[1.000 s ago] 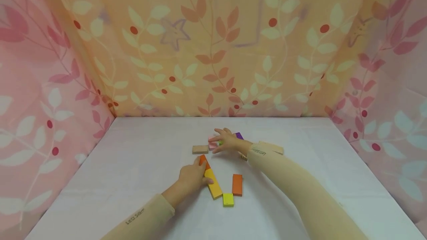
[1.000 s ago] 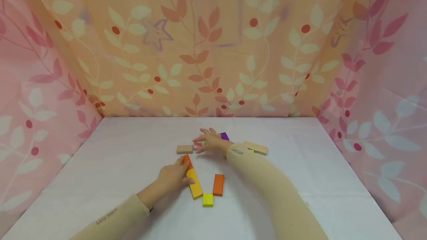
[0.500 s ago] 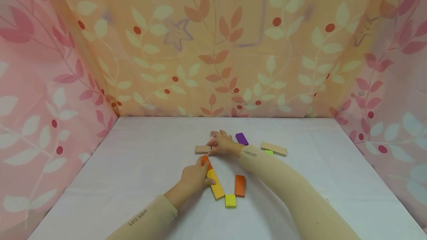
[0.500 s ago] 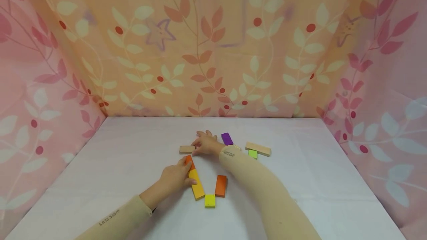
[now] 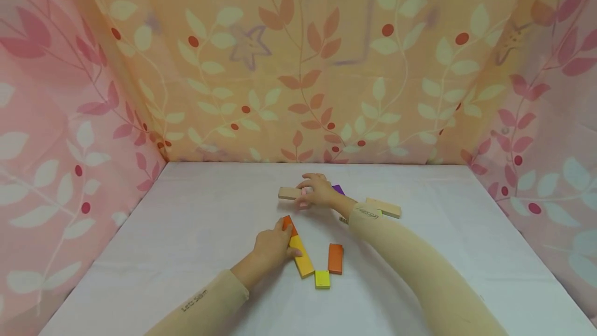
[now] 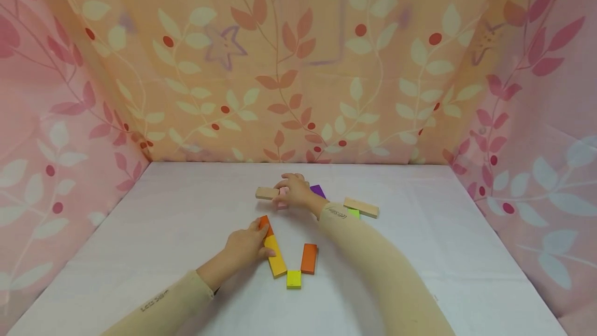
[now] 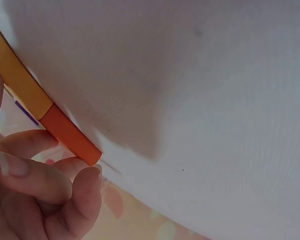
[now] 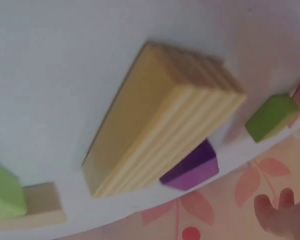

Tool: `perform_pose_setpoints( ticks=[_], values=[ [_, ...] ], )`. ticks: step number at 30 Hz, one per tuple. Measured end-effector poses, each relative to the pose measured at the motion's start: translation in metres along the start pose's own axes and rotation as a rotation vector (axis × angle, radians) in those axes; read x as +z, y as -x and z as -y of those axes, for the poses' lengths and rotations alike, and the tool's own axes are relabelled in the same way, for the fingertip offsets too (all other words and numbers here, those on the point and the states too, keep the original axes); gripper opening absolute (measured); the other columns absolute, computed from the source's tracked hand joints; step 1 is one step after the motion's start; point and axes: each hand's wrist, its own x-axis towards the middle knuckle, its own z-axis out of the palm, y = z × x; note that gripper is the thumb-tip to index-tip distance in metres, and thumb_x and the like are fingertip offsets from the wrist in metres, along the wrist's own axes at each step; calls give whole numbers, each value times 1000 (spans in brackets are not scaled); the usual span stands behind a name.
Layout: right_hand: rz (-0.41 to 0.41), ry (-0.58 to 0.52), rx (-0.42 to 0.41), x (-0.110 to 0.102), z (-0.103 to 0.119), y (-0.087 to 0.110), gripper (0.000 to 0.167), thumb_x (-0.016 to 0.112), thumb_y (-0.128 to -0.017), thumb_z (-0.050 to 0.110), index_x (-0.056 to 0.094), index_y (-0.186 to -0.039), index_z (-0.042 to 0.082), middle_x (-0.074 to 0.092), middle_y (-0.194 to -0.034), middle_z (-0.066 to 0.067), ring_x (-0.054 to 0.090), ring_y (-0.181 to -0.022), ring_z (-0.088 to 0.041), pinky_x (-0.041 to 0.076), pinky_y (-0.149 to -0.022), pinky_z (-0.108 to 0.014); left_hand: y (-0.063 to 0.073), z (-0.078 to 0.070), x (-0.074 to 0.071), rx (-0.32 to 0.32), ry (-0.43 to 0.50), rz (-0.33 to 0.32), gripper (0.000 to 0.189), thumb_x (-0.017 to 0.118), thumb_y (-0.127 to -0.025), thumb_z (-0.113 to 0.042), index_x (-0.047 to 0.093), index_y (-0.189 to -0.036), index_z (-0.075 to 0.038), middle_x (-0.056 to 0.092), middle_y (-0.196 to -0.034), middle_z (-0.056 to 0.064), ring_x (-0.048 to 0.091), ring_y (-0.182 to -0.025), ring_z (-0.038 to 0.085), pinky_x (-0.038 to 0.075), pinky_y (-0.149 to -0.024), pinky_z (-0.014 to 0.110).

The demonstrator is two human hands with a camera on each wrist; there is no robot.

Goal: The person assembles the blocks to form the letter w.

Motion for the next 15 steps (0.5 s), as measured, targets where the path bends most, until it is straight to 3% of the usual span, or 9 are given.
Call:
perform_pose_setpoints(
  ticks=[6,9,15],
  values=[
    [-62,-56,13,-18,-9,12,41,78,-84,28,69,-117,5,60,-125,-13,45,-120,-36,35,-101,-51,0,1,2,-4,3,18,78,70,-81,-55,54,-138,-4,47,-142,21,55,-63,26,48,-62,35],
    [-60,-194,48,-26,-12,20,39,75,-87,20,66,-118,-1,66,-115,-15,55,-113,-33,42,-98,-45,0,1,2,-1,6,20,78,70,-81,-54,54,-138,-4,46,-142,21,54,-62,25,47,-61,34],
    [-44,-550,142,-40,-17,40,36,66,-90,2,58,-123,-9,67,-107,-22,67,-91,-25,54,-80,-37,1,0,1,3,24,14,77,71,-81,-52,54,-138,-3,46,-142,22,48,-57,22,44,-57,31]
  ],
)
